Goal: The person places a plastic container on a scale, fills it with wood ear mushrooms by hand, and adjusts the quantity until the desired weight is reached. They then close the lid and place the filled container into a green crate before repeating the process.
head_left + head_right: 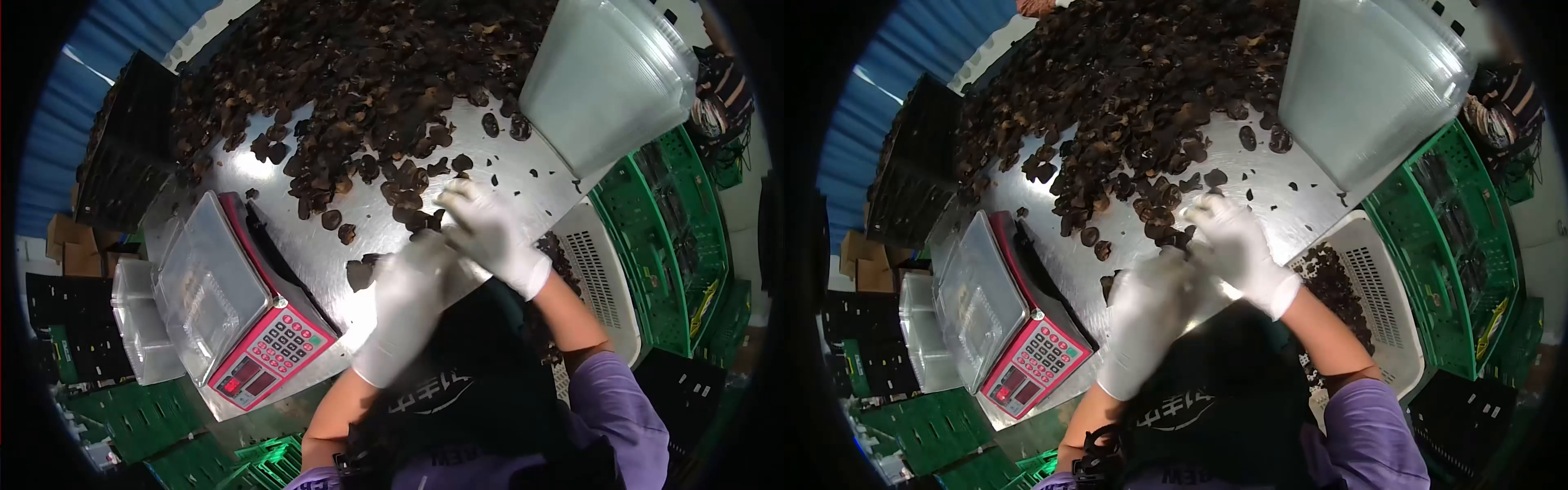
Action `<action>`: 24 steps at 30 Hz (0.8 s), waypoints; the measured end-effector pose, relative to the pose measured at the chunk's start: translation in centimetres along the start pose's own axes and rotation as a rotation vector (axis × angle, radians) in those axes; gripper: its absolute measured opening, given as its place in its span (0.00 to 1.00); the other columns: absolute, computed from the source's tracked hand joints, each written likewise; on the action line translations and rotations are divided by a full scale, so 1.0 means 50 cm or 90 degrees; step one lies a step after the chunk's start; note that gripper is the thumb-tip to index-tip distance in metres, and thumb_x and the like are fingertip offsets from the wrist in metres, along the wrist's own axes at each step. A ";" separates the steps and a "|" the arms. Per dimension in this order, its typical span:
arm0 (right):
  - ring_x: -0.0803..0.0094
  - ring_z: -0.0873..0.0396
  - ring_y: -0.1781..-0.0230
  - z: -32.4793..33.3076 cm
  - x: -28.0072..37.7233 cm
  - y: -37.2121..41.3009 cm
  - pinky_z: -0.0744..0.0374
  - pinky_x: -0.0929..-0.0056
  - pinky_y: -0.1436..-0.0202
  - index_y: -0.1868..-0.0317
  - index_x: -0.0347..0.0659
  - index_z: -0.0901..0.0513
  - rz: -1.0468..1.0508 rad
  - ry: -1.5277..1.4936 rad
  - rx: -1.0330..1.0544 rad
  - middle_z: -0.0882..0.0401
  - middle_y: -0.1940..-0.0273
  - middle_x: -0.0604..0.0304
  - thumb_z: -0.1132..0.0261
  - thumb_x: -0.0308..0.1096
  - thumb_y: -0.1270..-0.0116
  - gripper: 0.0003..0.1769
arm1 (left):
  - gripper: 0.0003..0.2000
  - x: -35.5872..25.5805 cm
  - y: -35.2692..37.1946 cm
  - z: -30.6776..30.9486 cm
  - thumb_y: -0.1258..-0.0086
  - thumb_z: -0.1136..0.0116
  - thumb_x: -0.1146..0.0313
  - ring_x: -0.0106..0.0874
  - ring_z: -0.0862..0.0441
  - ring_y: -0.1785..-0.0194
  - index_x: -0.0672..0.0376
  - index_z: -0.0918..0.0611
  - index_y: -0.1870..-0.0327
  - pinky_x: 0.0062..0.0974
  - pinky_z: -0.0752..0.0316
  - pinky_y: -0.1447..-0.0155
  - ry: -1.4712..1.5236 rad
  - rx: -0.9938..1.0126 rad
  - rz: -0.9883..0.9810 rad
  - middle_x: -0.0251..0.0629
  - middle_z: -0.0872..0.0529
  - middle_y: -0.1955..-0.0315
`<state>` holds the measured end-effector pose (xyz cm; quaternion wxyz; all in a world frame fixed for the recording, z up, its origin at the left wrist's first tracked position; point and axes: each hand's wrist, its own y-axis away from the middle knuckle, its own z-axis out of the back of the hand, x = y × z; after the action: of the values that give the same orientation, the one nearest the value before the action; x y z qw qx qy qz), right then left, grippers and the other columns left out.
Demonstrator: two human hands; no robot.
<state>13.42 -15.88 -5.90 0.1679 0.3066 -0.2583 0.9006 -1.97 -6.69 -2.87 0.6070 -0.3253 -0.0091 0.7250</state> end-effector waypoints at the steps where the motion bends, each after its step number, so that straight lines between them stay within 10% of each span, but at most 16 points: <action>1: 0.53 0.23 0.45 -0.021 0.017 -0.004 0.25 0.60 0.40 0.47 0.39 0.18 0.008 0.057 0.034 0.23 0.44 0.47 0.31 0.30 0.43 0.21 | 0.14 0.023 -0.003 0.029 0.42 0.40 0.76 0.49 0.19 0.51 0.60 0.18 0.54 0.42 0.24 0.45 -0.056 -0.049 0.053 0.46 0.16 0.52; 6: 0.58 0.22 0.48 -0.039 0.042 -0.016 0.26 0.62 0.43 0.52 0.43 0.16 0.052 -0.049 0.117 0.20 0.47 0.59 0.32 0.31 0.42 0.16 | 0.26 0.127 0.054 0.040 0.30 0.40 0.66 0.55 0.31 0.34 0.67 0.28 0.34 0.45 0.34 0.30 -0.143 -0.016 0.270 0.59 0.30 0.34; 9: 0.60 0.23 0.53 -0.032 0.009 -0.079 0.28 0.64 0.50 0.56 0.43 0.15 0.070 0.104 -0.100 0.20 0.53 0.58 0.33 0.33 0.41 0.12 | 0.20 0.119 0.069 0.035 0.30 0.38 0.66 0.51 0.23 0.41 0.65 0.22 0.41 0.40 0.28 0.35 -0.066 0.003 0.263 0.55 0.20 0.44; 15: 0.64 0.25 0.56 -0.083 -0.055 -0.138 0.32 0.65 0.52 0.65 0.47 0.16 0.066 0.380 0.032 0.21 0.64 0.62 0.34 0.32 0.44 0.06 | 0.17 0.153 -0.018 0.059 0.36 0.36 0.71 0.45 0.18 0.48 0.61 0.18 0.46 0.37 0.22 0.45 -0.300 -0.050 0.309 0.47 0.17 0.52; 20: 0.67 0.25 0.64 -0.063 -0.013 -0.071 0.33 0.66 0.54 0.69 0.48 0.15 0.103 0.095 -0.036 0.23 0.74 0.67 0.34 0.29 0.47 0.04 | 0.14 0.226 -0.021 0.036 0.39 0.35 0.67 0.40 0.16 0.64 0.60 0.18 0.54 0.37 0.20 0.60 -0.493 0.126 0.346 0.41 0.18 0.66; 24: 0.65 0.23 0.62 -0.050 -0.016 -0.094 0.32 0.65 0.53 0.63 0.47 0.15 0.034 0.007 0.026 0.21 0.68 0.64 0.32 0.32 0.47 0.09 | 0.12 0.176 -0.009 0.070 0.39 0.34 0.66 0.44 0.15 0.60 0.56 0.16 0.55 0.39 0.20 0.55 -0.214 0.171 0.423 0.43 0.15 0.62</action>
<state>15.02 -10.80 -6.39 0.1393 0.2979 -0.2469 0.9115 -3.70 2.53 -3.98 0.3662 -0.1047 0.0921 0.9200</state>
